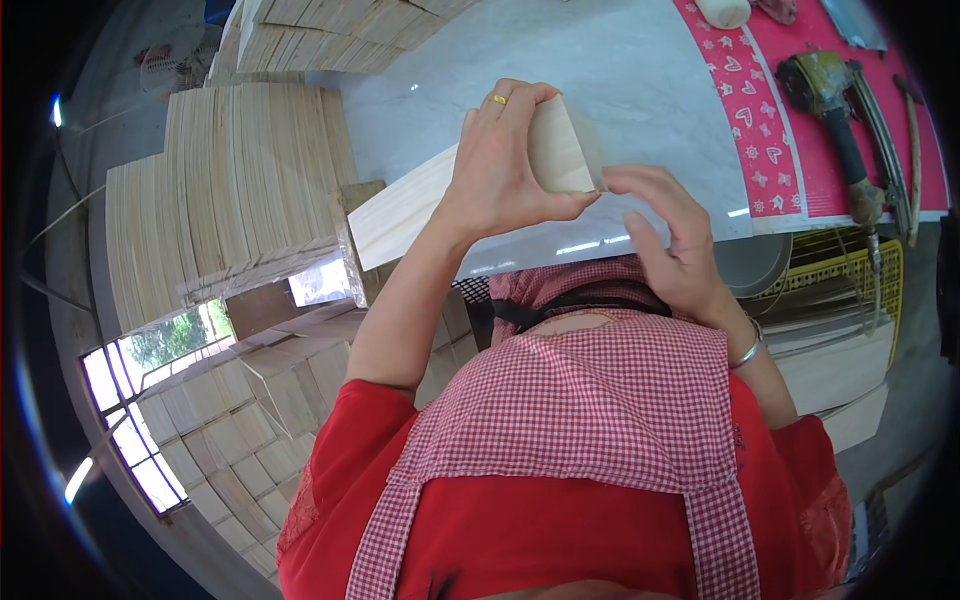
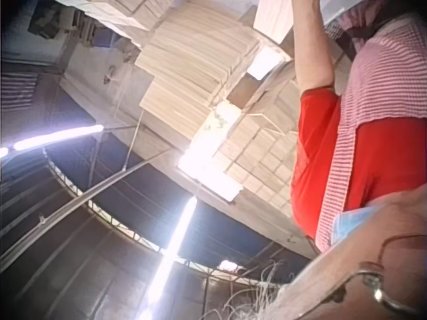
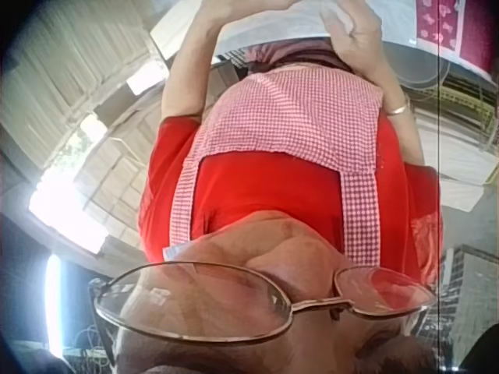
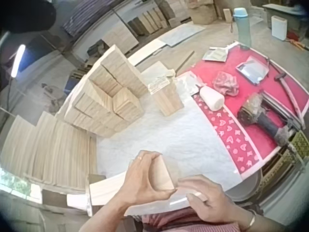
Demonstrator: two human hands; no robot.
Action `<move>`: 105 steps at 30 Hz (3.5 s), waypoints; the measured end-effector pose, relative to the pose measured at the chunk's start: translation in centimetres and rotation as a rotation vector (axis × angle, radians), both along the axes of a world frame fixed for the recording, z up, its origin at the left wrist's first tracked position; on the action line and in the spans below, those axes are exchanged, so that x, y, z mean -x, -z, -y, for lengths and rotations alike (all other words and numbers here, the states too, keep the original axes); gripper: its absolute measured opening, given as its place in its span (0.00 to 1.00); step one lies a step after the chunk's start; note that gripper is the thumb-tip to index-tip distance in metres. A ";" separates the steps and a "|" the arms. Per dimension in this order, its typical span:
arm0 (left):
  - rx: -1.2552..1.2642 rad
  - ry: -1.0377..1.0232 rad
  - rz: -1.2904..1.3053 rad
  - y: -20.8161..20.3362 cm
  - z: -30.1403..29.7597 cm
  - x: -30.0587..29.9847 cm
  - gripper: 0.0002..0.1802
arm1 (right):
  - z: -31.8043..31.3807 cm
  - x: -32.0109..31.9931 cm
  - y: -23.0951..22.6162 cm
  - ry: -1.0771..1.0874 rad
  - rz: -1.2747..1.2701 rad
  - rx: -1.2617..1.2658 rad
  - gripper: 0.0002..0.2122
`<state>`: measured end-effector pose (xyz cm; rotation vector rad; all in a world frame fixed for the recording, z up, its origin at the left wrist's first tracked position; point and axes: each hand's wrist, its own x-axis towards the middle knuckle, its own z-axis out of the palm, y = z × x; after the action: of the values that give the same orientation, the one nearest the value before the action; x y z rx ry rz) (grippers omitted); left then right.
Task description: Assembling wooden box components using glue and a pneumatic nail gun.
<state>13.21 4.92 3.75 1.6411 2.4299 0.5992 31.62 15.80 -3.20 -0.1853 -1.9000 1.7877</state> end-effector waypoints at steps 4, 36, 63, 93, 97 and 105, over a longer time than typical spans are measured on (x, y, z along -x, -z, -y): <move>-0.002 0.023 -0.001 0.0 0.0 0.0 0.45 | 1.8 1.5 1.0 0.243 -0.086 -0.217 0.18; -0.010 -0.028 0.054 0.4 0.0 -0.1 0.47 | -0.4 5.7 0.9 0.019 -0.044 -0.268 0.43; -0.092 -0.054 0.041 1.0 1.0 -0.4 0.44 | -20.7 -9.0 1.9 0.601 0.636 -1.197 0.20; -0.065 -0.024 -0.078 1.8 1.0 -0.3 0.48 | -7.2 0.5 -18.1 -0.283 0.675 -0.933 0.20; -0.069 -0.027 -0.082 1.8 1.0 -0.4 0.47 | -6.6 1.4 -18.6 -0.319 0.730 -0.945 0.21; -0.074 -0.022 -0.085 2.0 0.9 -0.4 0.47 | -8.1 2.0 -17.9 -0.397 0.683 -0.935 0.21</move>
<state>13.56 3.98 1.76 1.7032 2.5179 0.6430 29.59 23.91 14.67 -0.0764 -3.2355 0.8720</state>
